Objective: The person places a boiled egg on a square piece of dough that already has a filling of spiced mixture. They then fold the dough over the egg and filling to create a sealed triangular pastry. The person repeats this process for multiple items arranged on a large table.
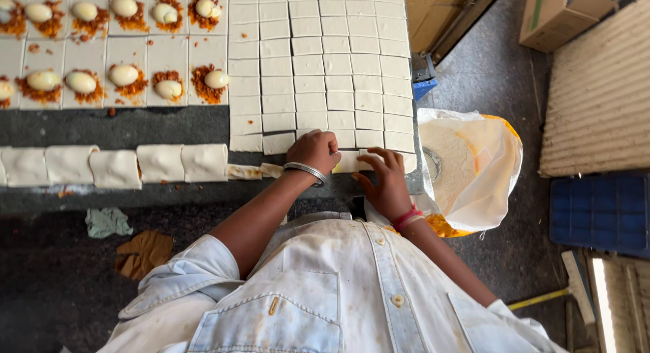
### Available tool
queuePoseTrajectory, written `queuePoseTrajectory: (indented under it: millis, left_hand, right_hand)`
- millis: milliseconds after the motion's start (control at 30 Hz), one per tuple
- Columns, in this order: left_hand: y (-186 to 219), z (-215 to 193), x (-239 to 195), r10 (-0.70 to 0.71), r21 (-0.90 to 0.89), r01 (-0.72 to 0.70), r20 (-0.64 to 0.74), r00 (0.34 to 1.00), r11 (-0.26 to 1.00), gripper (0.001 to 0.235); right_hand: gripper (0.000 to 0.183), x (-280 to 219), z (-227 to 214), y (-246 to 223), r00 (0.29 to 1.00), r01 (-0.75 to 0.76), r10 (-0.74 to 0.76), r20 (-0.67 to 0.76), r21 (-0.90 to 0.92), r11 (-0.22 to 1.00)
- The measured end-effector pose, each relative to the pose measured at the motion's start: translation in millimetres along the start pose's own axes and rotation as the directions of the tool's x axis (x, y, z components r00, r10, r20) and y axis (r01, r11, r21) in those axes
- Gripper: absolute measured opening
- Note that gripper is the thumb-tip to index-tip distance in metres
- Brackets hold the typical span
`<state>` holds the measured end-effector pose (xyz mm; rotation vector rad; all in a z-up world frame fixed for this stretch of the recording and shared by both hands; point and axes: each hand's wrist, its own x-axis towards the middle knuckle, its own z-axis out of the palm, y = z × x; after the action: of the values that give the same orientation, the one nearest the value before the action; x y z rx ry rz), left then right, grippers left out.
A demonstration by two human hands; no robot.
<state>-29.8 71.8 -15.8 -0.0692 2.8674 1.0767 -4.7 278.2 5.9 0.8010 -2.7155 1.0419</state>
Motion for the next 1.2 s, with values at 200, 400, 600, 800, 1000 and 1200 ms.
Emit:
queuePoseTrajectory:
  millis: [200,400,600,800,1000,1200]
  left_hand:
    - [-2.6,4.6,-15.2,0.257,-0.178,-0.275,-0.118,0.959,0.945,0.015]
    - [-17.4,4.5,-34.9,0.438,0.074,-0.432,-0.169,0.883,0.899,0.013]
    - [-28.1,8.0,-46.7,0.626,0.230,-0.592,-0.121,0.771,0.773,0.020]
    - [-35.8,-20.9,-41.1,0.710,0.306,-0.665,-0.054,0.702,0.681,0.016]
    - [-4.2,-14.5,-19.7,0.580,0.039,-0.579,-0.036,0.814,0.815,0.014]
    - [33.8,23.0,15.0,0.260,0.147,-0.275,0.110,0.959,0.950,0.029]
  right_hand:
    - [0.053,19.0,7.4,19.2,0.970,0.227,-0.217,0.108,-0.094,0.969]
    - [0.043,17.5,21.8,26.5,0.945,0.308,-0.291,0.150,-0.103,0.946]
    - [0.045,-0.1,18.1,0.4,0.965,0.252,-0.208,0.160,-0.346,0.904]
    - [0.043,4.9,10.3,1.0,0.998,0.059,-0.059,0.028,-0.016,0.998]
    - [0.035,-16.6,-16.1,40.5,0.973,-0.127,0.094,-0.210,-0.150,0.981]
    - [0.039,-21.8,-22.1,58.1,0.991,-0.070,0.049,-0.125,-0.169,0.983]
